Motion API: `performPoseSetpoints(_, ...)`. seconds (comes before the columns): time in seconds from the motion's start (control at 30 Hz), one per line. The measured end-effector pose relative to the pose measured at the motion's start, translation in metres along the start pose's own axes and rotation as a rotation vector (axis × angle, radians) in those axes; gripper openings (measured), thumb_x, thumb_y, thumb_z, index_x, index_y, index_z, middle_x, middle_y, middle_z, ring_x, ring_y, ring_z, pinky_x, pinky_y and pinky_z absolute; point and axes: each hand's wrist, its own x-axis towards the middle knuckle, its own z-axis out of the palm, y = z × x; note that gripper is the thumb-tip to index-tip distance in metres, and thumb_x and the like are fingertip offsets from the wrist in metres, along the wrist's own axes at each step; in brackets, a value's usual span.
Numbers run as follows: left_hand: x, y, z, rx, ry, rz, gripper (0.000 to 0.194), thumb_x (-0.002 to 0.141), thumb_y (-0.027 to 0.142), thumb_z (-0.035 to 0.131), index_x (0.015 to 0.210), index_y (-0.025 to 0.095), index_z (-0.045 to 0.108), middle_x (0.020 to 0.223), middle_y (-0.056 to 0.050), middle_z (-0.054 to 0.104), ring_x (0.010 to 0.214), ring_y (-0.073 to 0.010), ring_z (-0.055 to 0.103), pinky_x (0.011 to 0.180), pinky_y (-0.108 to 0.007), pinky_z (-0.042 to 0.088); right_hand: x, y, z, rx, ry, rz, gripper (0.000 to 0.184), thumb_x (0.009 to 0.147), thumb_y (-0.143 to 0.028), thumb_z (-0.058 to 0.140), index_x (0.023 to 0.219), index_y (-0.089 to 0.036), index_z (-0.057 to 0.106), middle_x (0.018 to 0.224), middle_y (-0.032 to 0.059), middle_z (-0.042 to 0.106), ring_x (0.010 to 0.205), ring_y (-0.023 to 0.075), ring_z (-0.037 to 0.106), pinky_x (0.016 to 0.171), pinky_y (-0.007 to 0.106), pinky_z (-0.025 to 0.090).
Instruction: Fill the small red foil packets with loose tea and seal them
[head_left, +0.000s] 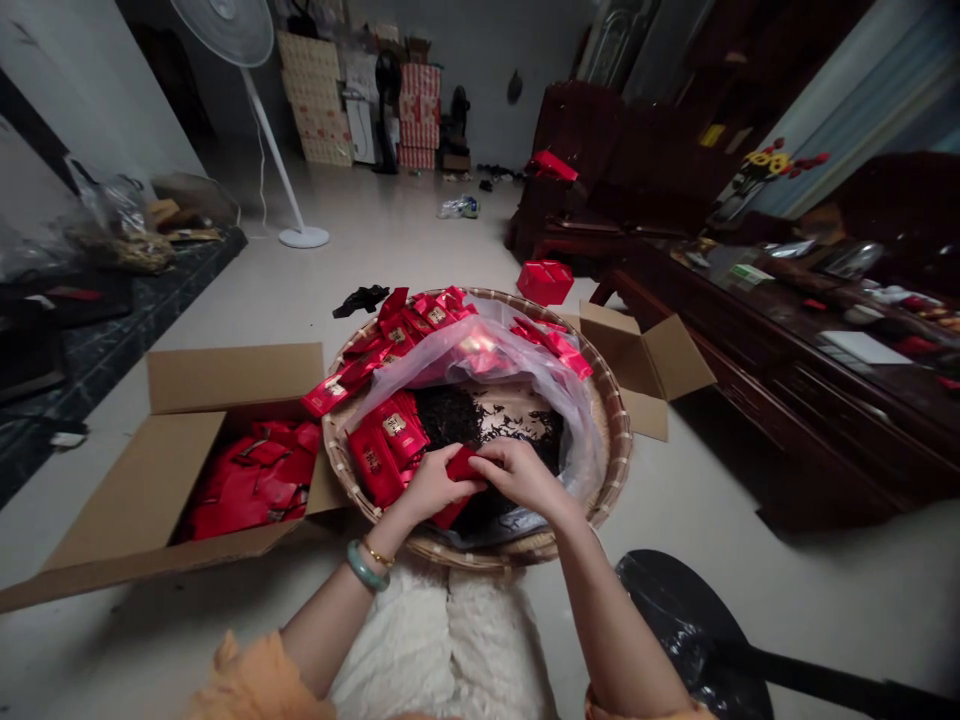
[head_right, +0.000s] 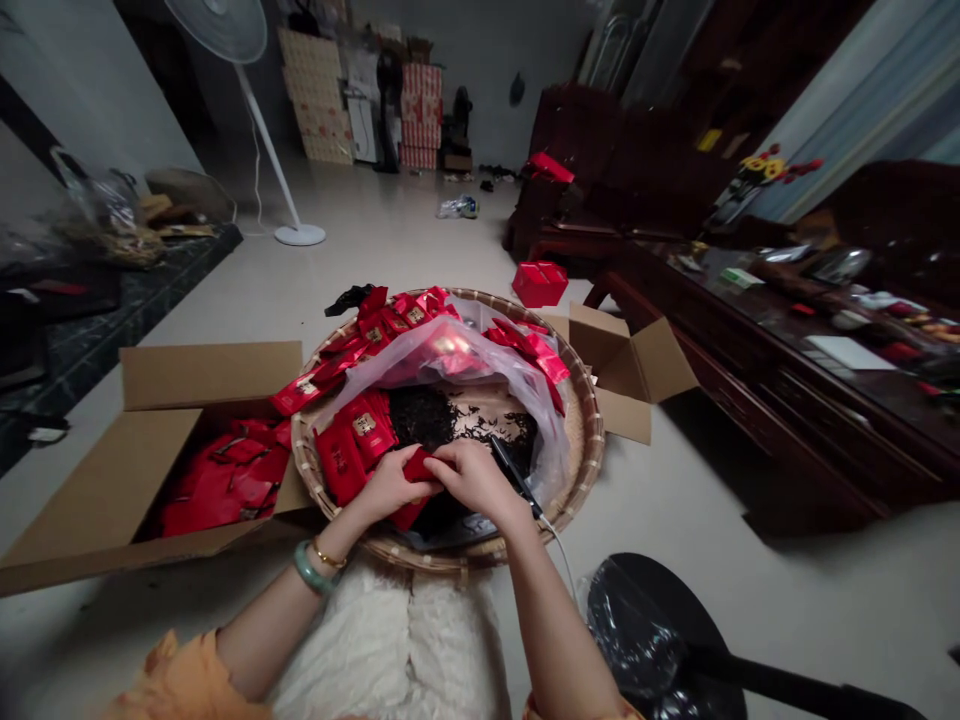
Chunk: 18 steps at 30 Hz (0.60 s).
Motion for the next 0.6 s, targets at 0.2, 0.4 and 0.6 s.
performPoseSetpoints(0.2,0.0,0.003,0.005,-0.242,0.024,-0.117,0.037,0.059,0.03,0.073,0.089,0.013,0.059,0.07,0.002,0.062,0.058,-0.0112,0.053,0.054,-0.022,0.043,-0.005,0.009,0.006,0.118,0.33,0.091,0.039,0.072,-0.034,0.068,0.108,-0.02,0.062,0.095,0.0071,0.065,0.074,0.0161,0.058,0.066,0.026,0.045)
performPoseSetpoints(0.4,0.004,0.003,0.002,-0.34,0.037,-0.063,0.039,0.073,0.051,0.058,0.084,0.014,0.059,0.076,-0.002,0.063,0.069,-0.0148,0.057,0.063,-0.026,0.047,-0.005,0.02,0.016,0.352,0.266,0.229,0.018,0.071,-0.035,0.066,0.073,-0.017,0.068,0.066,0.0019,0.063,0.057,0.0135,0.055,0.052,0.024,0.043)
performPoseSetpoints(0.6,0.005,0.0,-0.001,-0.122,0.091,0.029,0.039,0.084,0.05,0.043,0.078,0.015,0.058,0.07,0.0,0.057,0.068,-0.0136,0.052,0.063,-0.023,0.042,-0.004,0.019,0.015,0.547,0.255,0.295,0.023,0.066,-0.041,0.068,0.067,-0.018,0.068,0.058,-0.0003,0.062,0.046,0.0108,0.05,0.042,0.022,0.04)
